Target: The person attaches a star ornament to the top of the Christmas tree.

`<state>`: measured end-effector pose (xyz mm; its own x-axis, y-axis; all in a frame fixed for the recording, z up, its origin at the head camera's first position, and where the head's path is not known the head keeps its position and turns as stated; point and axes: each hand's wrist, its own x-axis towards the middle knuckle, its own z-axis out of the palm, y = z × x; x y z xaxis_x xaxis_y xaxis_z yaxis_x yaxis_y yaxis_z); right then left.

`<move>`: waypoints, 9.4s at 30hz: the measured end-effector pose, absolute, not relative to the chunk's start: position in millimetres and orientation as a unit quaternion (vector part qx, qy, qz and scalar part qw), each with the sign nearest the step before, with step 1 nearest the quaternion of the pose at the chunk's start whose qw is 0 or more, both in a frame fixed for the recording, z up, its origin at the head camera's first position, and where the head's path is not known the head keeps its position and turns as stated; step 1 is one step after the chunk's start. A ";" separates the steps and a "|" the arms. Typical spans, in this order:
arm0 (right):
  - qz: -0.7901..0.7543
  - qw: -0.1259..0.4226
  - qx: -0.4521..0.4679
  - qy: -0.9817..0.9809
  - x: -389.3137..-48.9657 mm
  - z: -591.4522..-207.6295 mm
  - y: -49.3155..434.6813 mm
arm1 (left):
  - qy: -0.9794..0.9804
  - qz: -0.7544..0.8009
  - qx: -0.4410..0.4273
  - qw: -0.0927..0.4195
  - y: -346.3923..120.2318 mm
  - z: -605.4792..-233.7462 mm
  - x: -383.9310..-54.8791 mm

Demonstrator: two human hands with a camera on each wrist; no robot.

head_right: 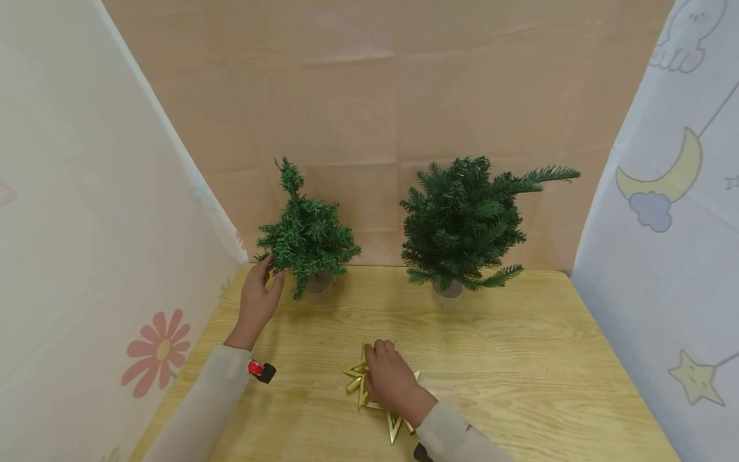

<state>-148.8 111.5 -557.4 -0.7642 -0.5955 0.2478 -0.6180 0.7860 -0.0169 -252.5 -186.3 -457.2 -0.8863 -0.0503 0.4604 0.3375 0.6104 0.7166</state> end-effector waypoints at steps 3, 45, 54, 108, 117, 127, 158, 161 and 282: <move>0.017 0.117 0.306 -0.945 -149.9 -557.1 111.2 | -0.869 -0.433 -0.084 0.224 -186.2 -456.8 -251.7; 0.290 0.039 0.296 -0.909 -174.7 -506.8 122.5 | -0.872 -0.435 -0.075 0.213 -187.8 -456.1 -251.3; 0.330 -0.019 0.278 -0.902 -185.8 -480.8 127.8 | -0.876 -0.427 -0.075 0.209 -187.8 -453.1 -251.6; 0.589 0.017 0.187 -0.786 -220.2 -391.5 125.4 | -0.875 -0.433 -0.084 0.199 -191.2 -454.5 -252.8; 0.571 0.035 0.181 -0.800 -236.1 -351.3 127.9 | -0.878 -0.417 -0.090 0.218 -191.5 -447.3 -259.6; 0.569 0.077 0.199 -0.794 -253.1 -320.9 124.3 | -0.881 -0.409 -0.095 0.220 -189.8 -441.6 -261.0; 0.486 0.133 0.248 -0.827 -278.6 -259.7 121.1 | -0.877 -0.411 -0.104 0.226 -182.2 -429.0 -269.2; 0.482 0.140 0.250 -0.828 -278.3 -258.0 119.8 | -0.879 -0.407 -0.101 0.228 -182.6 -429.3 -268.8; 0.524 0.248 0.278 -0.766 -334.3 -219.2 11.2 | -0.902 -0.379 -0.110 0.176 -193.7 -438.1 -274.0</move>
